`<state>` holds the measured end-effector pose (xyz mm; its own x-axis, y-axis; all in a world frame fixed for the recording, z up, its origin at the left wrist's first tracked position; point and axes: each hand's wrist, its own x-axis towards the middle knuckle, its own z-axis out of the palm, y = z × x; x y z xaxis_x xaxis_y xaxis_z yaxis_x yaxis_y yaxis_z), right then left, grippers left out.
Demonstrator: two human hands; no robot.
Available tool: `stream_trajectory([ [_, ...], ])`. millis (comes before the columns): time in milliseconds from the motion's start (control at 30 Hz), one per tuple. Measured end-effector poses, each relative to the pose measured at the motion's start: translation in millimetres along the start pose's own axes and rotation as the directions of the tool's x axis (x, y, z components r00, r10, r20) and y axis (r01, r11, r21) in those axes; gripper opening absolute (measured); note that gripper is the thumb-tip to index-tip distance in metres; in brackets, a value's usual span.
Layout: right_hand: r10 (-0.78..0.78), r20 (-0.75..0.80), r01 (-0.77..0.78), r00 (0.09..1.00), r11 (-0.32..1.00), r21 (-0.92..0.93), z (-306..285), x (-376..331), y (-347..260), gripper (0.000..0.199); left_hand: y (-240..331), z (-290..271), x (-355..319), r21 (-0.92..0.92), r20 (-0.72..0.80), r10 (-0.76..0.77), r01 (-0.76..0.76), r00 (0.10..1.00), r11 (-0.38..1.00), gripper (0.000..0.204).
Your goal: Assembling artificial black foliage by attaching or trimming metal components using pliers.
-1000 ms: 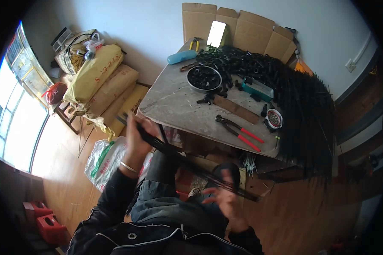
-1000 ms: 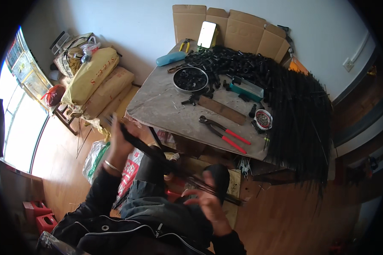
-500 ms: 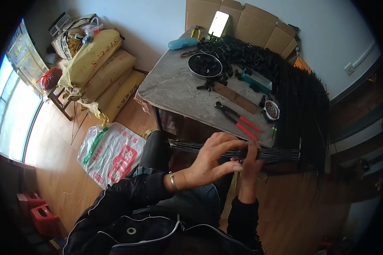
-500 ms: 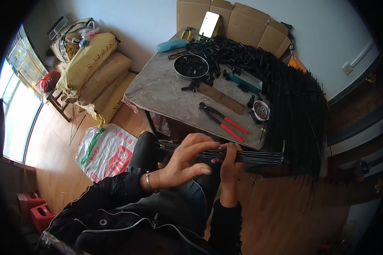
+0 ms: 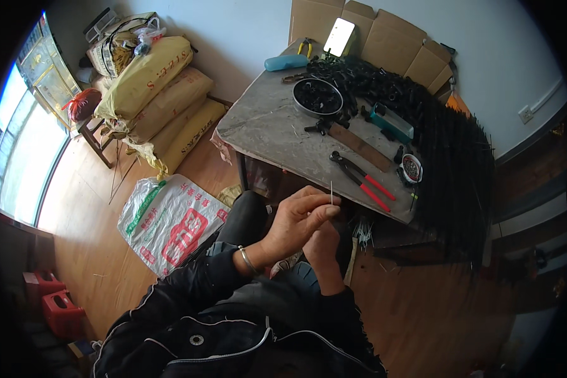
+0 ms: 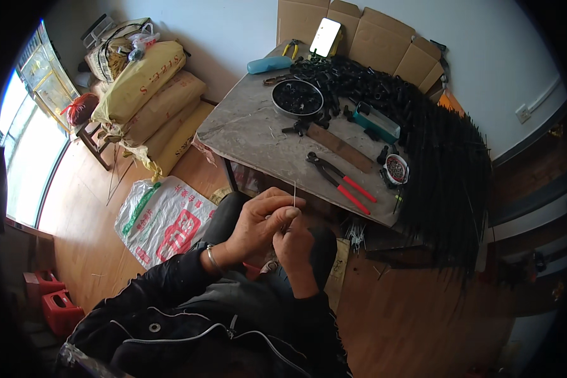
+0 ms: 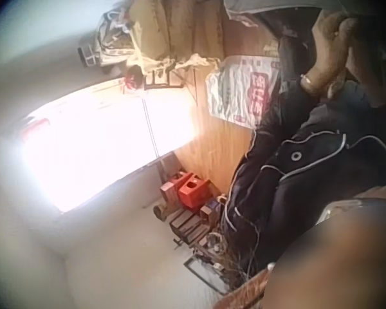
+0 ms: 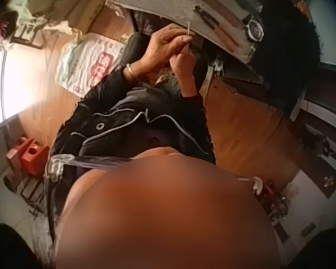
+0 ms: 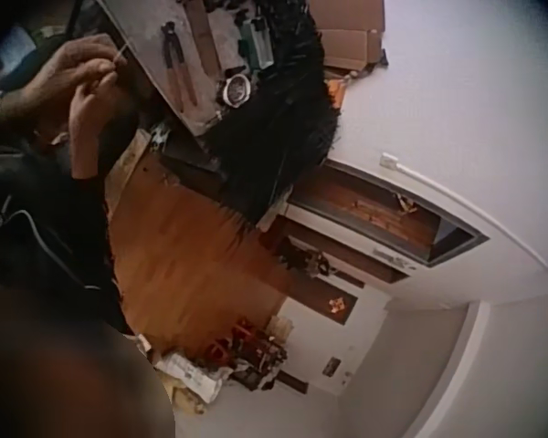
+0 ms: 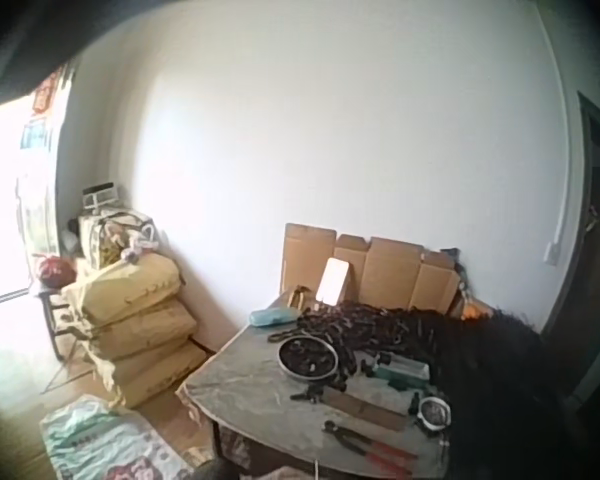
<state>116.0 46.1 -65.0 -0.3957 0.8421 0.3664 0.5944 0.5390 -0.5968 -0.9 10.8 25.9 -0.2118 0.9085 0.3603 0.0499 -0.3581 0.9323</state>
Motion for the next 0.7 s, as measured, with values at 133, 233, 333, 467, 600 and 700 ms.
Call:
stream_trajectory([
  [133, 0.124, 0.01, -0.122, 0.992, 0.954, 0.275, -8, 9, -25, 0.021, -17, -21, -2, 0.123, -0.008, -0.017, 0.018, 1.0, 0.992, 0.02],
  [233, 0.196, 0.202, -0.279, 0.96, 0.566, 0.776, -21, 16, -22, 0.015, -21, -30, 1, 0.168, 0.018, 0.004, -0.007, 1.0, 0.986, 0.018],
  [333, 0.246, 0.202, -0.318, 0.948, 0.716, 0.621, -28, 17, -28, 0.012, -24, -29, 1, 0.244, 0.009, 0.066, -0.066, 0.998, 0.968, 0.015],
  [467, 0.29, 0.081, -0.262, 0.954, 0.668, 0.696, -22, 17, -32, 0.012, -30, -28, 0, 0.175, -0.018, -0.057, 0.06, 0.998, 0.983, 0.019],
  [600, 0.134, 0.296, -0.323, 0.946, 0.487, 0.811, -51, 21, -30, 0.012, -14, -53, 9, -0.267, 0.516, -0.226, 0.406, 0.826, 0.874, 0.024],
  [700, 0.009, 0.431, -0.401, 0.902, 0.386, 0.831, -57, 17, -25, 0.014, -7, -52, 12, -0.29, 0.617, -0.178, 0.432, 0.767, 0.854, 0.028],
])
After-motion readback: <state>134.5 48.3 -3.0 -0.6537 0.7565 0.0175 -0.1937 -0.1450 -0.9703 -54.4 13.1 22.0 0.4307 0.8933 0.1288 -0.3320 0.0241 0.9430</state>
